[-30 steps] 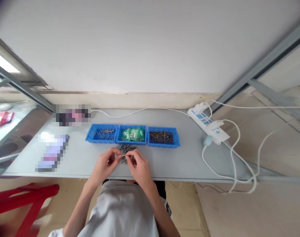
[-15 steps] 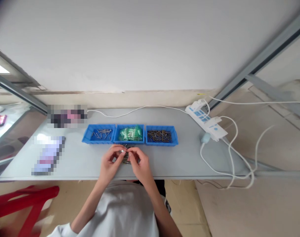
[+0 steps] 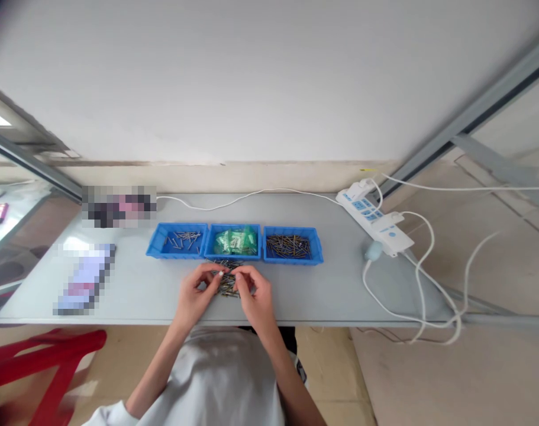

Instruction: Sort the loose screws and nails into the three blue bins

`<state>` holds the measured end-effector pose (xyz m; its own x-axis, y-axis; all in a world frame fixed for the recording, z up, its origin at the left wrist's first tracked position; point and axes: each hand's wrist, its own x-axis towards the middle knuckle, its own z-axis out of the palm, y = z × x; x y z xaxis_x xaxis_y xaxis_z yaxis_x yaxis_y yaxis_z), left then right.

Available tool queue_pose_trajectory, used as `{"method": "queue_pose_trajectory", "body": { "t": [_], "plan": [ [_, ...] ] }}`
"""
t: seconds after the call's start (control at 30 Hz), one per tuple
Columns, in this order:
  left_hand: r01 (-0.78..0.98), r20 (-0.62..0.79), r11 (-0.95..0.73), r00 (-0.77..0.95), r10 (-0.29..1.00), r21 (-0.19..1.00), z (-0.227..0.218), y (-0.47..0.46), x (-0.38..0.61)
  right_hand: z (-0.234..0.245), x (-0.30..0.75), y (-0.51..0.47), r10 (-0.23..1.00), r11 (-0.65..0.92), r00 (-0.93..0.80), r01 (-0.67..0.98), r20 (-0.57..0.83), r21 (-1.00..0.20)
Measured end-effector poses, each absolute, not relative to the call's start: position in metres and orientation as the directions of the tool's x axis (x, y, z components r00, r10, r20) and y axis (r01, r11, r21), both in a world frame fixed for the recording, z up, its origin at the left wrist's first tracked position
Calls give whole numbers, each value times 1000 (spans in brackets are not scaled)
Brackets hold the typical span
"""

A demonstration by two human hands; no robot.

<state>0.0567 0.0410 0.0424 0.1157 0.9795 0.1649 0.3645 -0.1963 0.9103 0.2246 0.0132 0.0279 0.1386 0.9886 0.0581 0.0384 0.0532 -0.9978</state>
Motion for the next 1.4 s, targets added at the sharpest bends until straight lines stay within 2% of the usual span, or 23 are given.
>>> {"method": "queue_pose_trajectory", "body": {
  "t": [0.33,0.8,0.9,1.03,1.1,1.23,1.33,1.4],
  "plan": [
    [340,126,-168,144,982,925,39,42,56,28,224,14,988,53,145,56,61,-997],
    [356,152,-197,149,977,914,40,41,56,27,224,15,989,57,136,28,60,-998],
    [333,186,-199,71,980,922,40,39,58,26,224,15,990,51,131,29,55,-998],
    [280,293,-238,-172,941,930,55,48,54,26,224,15,990,41,136,28,45,-999],
    [312,349,-263,-264,899,913,66,58,48,26,223,15,989,41,140,30,44,-999],
    [543,387,-203,-250,887,815,77,70,31,26,223,14,988,46,145,24,49,-999],
    [625,380,-201,-166,910,755,67,63,25,24,223,15,987,48,150,24,51,-999],
    [651,312,-197,-65,948,733,56,54,23,23,223,15,987,51,149,20,53,-999]
  ]
}}
